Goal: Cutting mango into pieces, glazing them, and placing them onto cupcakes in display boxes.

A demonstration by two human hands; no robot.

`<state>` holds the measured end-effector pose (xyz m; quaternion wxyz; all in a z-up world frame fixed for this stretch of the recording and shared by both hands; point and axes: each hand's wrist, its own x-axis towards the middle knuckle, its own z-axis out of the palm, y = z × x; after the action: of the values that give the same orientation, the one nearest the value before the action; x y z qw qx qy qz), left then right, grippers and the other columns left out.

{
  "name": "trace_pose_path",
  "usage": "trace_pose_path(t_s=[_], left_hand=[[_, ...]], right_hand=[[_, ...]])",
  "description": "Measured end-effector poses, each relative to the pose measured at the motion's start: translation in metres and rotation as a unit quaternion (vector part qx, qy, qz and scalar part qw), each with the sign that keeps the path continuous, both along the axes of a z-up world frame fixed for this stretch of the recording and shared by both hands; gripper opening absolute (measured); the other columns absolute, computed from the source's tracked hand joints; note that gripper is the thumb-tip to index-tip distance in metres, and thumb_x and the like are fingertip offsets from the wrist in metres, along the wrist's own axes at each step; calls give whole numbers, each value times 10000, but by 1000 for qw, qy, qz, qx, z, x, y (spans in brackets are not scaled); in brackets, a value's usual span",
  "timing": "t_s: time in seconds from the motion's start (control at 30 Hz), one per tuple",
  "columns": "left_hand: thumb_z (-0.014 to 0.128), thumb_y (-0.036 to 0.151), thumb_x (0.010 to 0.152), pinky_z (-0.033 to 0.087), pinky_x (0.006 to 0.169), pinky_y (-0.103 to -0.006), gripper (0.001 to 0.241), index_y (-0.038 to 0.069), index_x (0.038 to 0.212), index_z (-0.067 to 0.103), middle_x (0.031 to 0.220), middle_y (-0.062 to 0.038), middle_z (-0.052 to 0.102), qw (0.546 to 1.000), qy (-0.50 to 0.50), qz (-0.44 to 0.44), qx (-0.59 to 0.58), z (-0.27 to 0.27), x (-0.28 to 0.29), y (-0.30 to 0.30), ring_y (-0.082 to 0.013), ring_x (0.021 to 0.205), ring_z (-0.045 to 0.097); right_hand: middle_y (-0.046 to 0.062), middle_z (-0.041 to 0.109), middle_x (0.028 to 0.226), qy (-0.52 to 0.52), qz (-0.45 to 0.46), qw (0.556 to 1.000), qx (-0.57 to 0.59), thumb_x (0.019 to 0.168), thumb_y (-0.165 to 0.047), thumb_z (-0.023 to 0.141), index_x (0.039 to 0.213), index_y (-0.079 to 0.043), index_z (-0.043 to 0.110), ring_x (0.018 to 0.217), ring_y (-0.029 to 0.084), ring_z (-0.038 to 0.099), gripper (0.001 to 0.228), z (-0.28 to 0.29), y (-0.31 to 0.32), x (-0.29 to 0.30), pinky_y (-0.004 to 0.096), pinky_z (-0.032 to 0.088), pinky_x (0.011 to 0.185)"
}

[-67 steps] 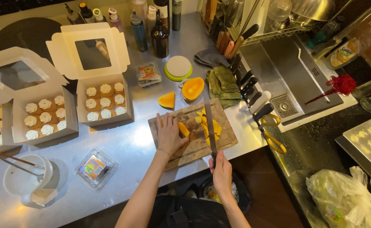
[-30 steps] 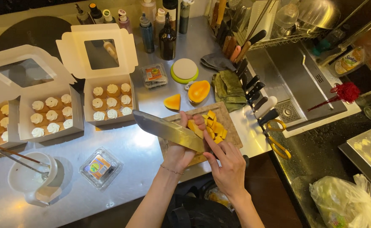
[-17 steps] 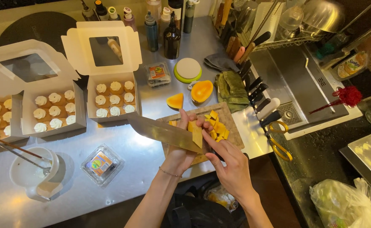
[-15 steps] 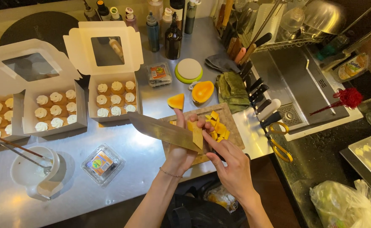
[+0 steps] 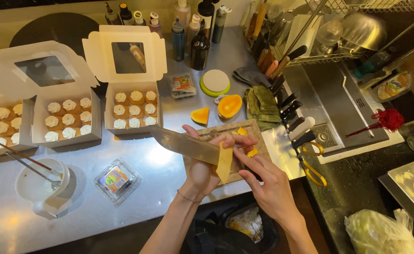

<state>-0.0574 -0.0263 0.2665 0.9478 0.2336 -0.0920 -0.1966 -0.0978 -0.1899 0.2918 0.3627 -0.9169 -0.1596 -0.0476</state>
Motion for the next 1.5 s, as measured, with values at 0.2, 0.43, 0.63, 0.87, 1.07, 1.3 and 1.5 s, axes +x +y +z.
trace_pose_path(t_s=[0.2,0.43,0.63,0.87,1.07,1.3,1.5], left_hand=[[2,839,857,309,1216,-486,915,102,811,542,1396,-195,591,997,-62,-29,26,4,-3,7,-345,1375,469],[439,76,987,512,1007,-364,430,11,1389,578,1426,-131,617,979,69,67,180,-42,-20,3,-243,1233,616],[682,-11,869,624,874,-343,455,-84,1314,623,1255,-178,704,966,55,98,233,-73,-31,-8,-236,1057,681],[768,93,830,585,813,-249,411,-2,1226,712,1050,-129,795,903,99,98,405,-159,-20,-24,-176,920,743],[750,154,899,558,767,-298,342,84,1230,696,1109,-47,708,706,-95,264,651,-234,12,-47,-187,865,683],[747,63,889,544,846,-307,299,33,1182,699,1146,-38,736,659,-201,355,631,-243,2,-40,-210,967,697],[745,48,886,554,842,-314,247,45,1133,738,1139,-27,746,647,-216,354,640,-243,4,-42,-206,983,703]], right_hand=[[41,763,1020,-62,-10,998,-14,871,-267,694,1290,-151,663,779,222,696,436,2,-5,-6,329,529,706],[-7,552,758,-150,-66,978,-128,969,-308,578,1329,-254,701,610,183,471,384,-3,-15,-5,314,402,593],[-6,694,830,-42,-92,994,-38,934,-272,631,1237,-196,718,624,173,569,325,-43,-21,-15,297,452,601],[53,663,905,175,-173,939,239,986,-180,587,1289,-120,597,808,158,616,309,-147,-38,-39,288,490,732],[84,576,779,290,-295,839,352,1065,-203,490,1324,-84,611,669,135,528,310,-204,-46,-61,261,402,548],[0,619,659,333,-309,885,101,1028,-307,494,1278,-210,664,612,140,564,317,-189,-38,-75,287,459,602],[6,647,693,361,-323,871,81,1016,-336,512,1279,-221,668,647,151,602,327,-179,-35,-74,296,488,637]])
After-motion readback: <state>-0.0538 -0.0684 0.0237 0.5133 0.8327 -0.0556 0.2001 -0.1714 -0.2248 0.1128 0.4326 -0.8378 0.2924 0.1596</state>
